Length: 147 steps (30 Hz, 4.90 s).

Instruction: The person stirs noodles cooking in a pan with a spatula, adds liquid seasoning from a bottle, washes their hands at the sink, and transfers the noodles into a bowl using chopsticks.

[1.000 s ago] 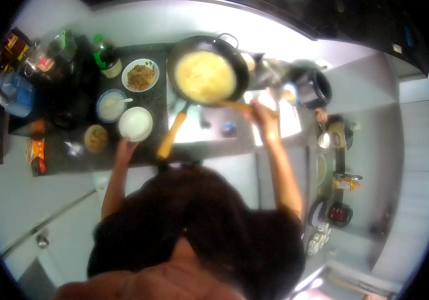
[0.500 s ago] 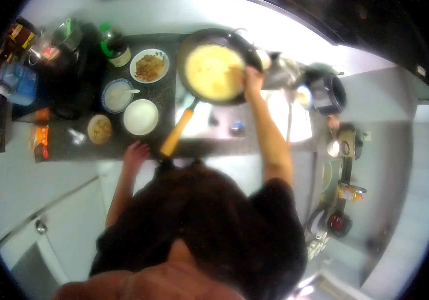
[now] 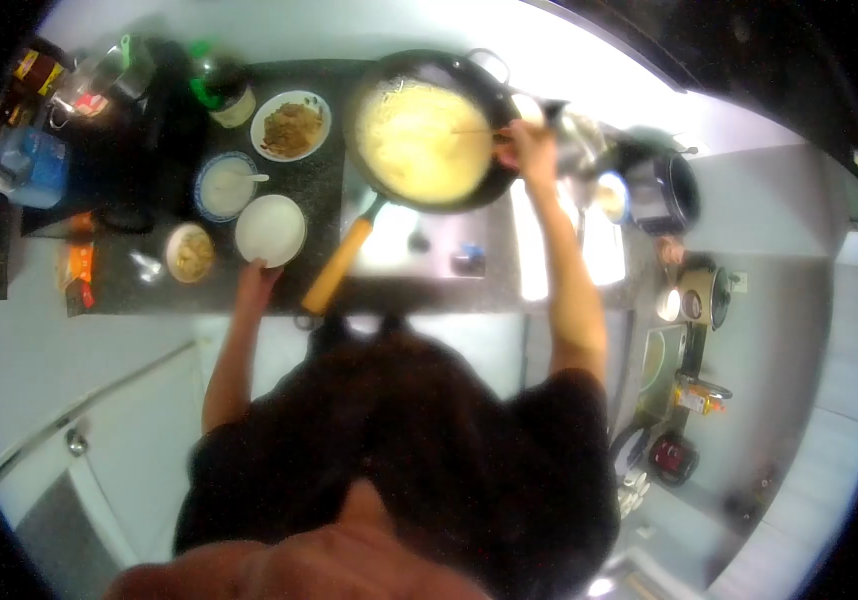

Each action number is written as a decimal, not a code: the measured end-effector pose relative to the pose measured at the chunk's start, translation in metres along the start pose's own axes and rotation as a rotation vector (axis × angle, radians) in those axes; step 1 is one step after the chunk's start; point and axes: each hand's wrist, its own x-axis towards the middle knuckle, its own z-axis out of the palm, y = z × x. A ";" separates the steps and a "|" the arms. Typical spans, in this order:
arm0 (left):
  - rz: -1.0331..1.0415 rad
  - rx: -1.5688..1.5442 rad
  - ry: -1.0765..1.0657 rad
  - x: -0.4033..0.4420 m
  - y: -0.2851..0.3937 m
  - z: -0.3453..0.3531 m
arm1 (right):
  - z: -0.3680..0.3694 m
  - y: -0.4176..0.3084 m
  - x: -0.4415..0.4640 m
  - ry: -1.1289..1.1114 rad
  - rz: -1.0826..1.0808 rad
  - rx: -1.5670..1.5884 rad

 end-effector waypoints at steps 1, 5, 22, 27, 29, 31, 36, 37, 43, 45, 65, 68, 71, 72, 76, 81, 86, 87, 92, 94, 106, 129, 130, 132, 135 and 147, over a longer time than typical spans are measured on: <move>0.003 -0.007 -0.031 0.002 0.001 -0.001 | -0.006 0.003 0.005 -0.043 0.081 -0.107; -0.032 -0.011 0.029 0.006 0.000 -0.003 | -0.007 0.028 0.018 -0.054 0.173 -0.166; 0.044 -0.045 -0.257 -0.065 0.060 0.068 | 0.072 0.058 0.027 -0.230 0.499 0.448; -0.011 -0.095 -0.270 -0.064 0.068 0.070 | 0.079 0.065 0.033 -0.203 0.565 0.481; -0.041 -0.126 -0.278 -0.065 0.071 0.072 | 0.081 0.072 0.033 -0.142 0.612 0.527; -0.028 -0.112 -0.272 -0.071 0.077 0.081 | 0.083 0.081 0.034 -0.115 0.632 0.591; 0.017 -0.043 -0.279 -0.084 0.096 0.102 | 0.083 0.078 0.029 -0.067 0.656 0.787; 0.017 -0.027 -0.290 -0.086 0.100 0.107 | 0.082 0.066 0.023 -0.083 0.676 0.877; 0.019 0.038 -0.315 -0.101 0.123 0.144 | 0.056 0.056 0.043 0.019 0.586 0.907; 0.016 0.059 -0.351 -0.096 0.124 0.151 | 0.042 0.047 0.047 0.026 0.533 0.904; -0.100 0.142 -0.501 -0.087 0.113 0.217 | -0.082 -0.029 0.054 0.042 0.237 0.771; -0.107 0.152 -0.481 -0.082 0.111 0.216 | -0.102 0.006 0.080 -0.060 -0.054 0.134; -0.110 0.158 -0.470 -0.082 0.111 0.213 | -0.069 -0.068 0.034 0.040 0.215 0.678; -0.112 0.145 -0.439 -0.081 0.110 0.209 | -0.069 -0.074 0.035 0.040 0.221 0.679; -0.114 0.137 -0.355 -0.084 0.115 0.198 | -0.066 -0.080 0.043 0.106 0.249 0.749; -0.108 0.155 -0.317 -0.083 0.118 0.185 | -0.066 -0.076 0.060 0.065 0.213 0.794; -0.100 0.166 -0.309 -0.088 0.124 0.192 | -0.071 -0.085 0.078 -0.013 0.132 0.865; -0.125 0.163 -0.325 -0.087 0.126 0.195 | -0.070 -0.091 0.076 -0.013 0.131 0.864; -0.182 0.184 -0.397 -0.072 0.128 0.213 | -0.049 -0.165 0.044 0.017 -0.020 0.675; -0.187 0.195 -0.464 -0.064 0.126 0.219 | -0.061 -0.179 0.052 -0.045 -0.053 0.670; -0.087 0.359 -0.649 -0.012 0.093 0.239 | -0.057 -0.249 0.004 -0.397 -0.173 0.789; -0.064 0.249 -0.657 -0.108 0.100 0.309 | -0.123 -0.174 -0.065 -0.068 -0.193 0.187; -0.050 0.280 -0.704 -0.109 0.102 0.310 | -0.127 -0.171 -0.064 -0.027 -0.168 0.257; -0.035 0.240 -0.718 -0.107 0.098 0.305 | -0.131 -0.167 -0.062 -0.014 -0.154 0.293; -0.014 0.201 -0.729 -0.107 0.099 0.304 | -0.138 -0.158 -0.058 0.036 -0.128 0.354; 0.434 0.816 -0.746 -0.024 0.102 0.299 | -0.155 -0.130 -0.055 -0.134 -0.140 0.575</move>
